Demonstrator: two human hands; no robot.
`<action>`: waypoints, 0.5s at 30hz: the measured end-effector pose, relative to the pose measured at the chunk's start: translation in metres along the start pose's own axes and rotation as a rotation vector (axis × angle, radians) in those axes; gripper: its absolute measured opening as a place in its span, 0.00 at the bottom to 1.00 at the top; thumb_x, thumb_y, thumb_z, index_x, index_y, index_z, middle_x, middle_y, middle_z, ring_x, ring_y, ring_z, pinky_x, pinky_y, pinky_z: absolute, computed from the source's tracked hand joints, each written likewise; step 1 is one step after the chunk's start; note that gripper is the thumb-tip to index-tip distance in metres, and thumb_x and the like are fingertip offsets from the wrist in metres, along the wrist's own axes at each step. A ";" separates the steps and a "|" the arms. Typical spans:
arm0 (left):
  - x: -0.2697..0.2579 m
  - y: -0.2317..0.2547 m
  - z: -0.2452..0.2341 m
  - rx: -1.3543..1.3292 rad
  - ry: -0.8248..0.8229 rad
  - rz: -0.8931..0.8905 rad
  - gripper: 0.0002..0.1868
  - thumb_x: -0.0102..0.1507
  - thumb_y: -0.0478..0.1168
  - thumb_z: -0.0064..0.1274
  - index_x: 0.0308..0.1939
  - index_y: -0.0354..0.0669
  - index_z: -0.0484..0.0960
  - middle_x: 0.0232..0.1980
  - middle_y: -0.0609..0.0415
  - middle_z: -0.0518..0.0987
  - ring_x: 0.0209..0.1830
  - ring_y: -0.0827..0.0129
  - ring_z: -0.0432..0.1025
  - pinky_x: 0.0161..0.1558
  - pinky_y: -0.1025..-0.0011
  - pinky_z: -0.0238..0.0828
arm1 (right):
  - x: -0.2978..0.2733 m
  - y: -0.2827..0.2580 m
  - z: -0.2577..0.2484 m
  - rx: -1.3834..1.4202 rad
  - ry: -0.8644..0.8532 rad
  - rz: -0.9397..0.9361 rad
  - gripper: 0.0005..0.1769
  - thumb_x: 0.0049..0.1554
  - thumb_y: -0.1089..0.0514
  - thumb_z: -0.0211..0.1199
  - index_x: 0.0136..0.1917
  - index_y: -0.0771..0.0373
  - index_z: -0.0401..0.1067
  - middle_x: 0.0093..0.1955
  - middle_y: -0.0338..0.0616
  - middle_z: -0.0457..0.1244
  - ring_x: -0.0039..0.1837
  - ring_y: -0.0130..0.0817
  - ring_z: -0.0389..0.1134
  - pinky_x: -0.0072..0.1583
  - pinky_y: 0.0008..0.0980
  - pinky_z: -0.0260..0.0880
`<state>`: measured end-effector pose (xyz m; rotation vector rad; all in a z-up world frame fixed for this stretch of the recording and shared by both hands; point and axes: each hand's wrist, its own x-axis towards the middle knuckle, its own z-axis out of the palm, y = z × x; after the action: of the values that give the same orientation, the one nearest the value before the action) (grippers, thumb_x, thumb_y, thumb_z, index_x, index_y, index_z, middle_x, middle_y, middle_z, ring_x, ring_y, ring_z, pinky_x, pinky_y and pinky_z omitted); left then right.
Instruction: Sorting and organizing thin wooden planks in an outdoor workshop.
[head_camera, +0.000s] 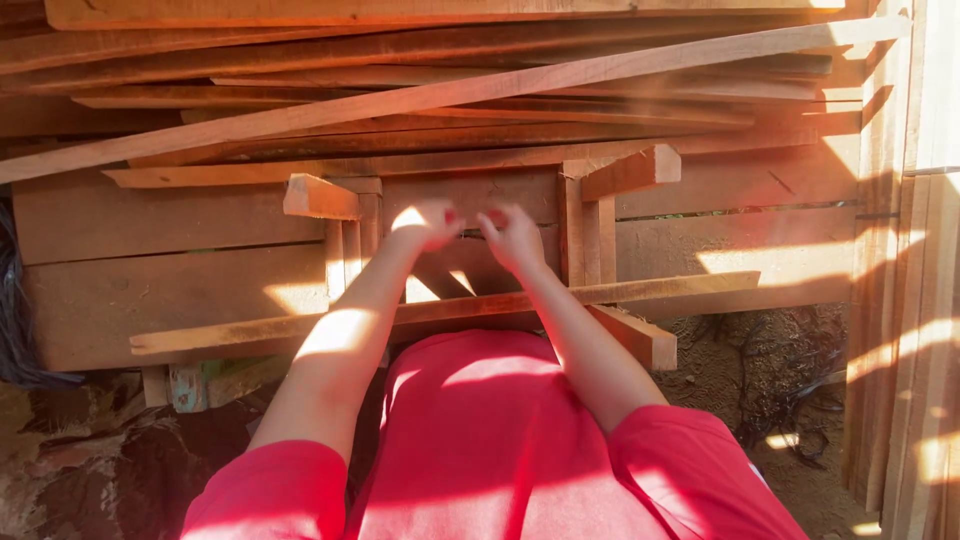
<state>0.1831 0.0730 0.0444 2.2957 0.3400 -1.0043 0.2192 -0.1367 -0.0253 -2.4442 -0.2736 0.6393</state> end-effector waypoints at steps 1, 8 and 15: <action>0.016 -0.001 -0.016 0.000 -0.005 0.000 0.23 0.65 0.59 0.47 0.49 0.48 0.85 0.51 0.45 0.85 0.60 0.51 0.76 0.62 0.56 0.73 | 0.020 -0.011 -0.006 0.000 -0.002 0.004 0.27 0.56 0.24 0.62 0.56 0.42 0.77 0.52 0.35 0.70 0.60 0.36 0.71 0.60 0.42 0.72; 0.076 0.010 -0.185 0.138 0.674 0.168 0.21 0.70 0.48 0.51 0.63 0.43 0.74 0.63 0.50 0.76 0.60 0.54 0.69 0.57 0.53 0.69 | 0.176 -0.093 -0.109 -0.111 0.464 -0.269 0.25 0.62 0.48 0.64 0.66 0.64 0.66 0.67 0.51 0.61 0.67 0.46 0.61 0.65 0.46 0.67; 0.123 -0.033 -0.218 0.485 0.721 0.090 0.33 0.65 0.45 0.59 0.72 0.41 0.67 0.69 0.51 0.68 0.64 0.48 0.62 0.66 0.49 0.54 | 0.246 -0.083 -0.169 -0.742 0.303 -0.376 0.35 0.60 0.42 0.68 0.71 0.63 0.65 0.71 0.52 0.57 0.71 0.52 0.55 0.69 0.48 0.51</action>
<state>0.3782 0.2325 0.0557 3.0388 0.2897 -0.1767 0.5123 -0.0719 0.0504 -3.0015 -0.9541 -0.0257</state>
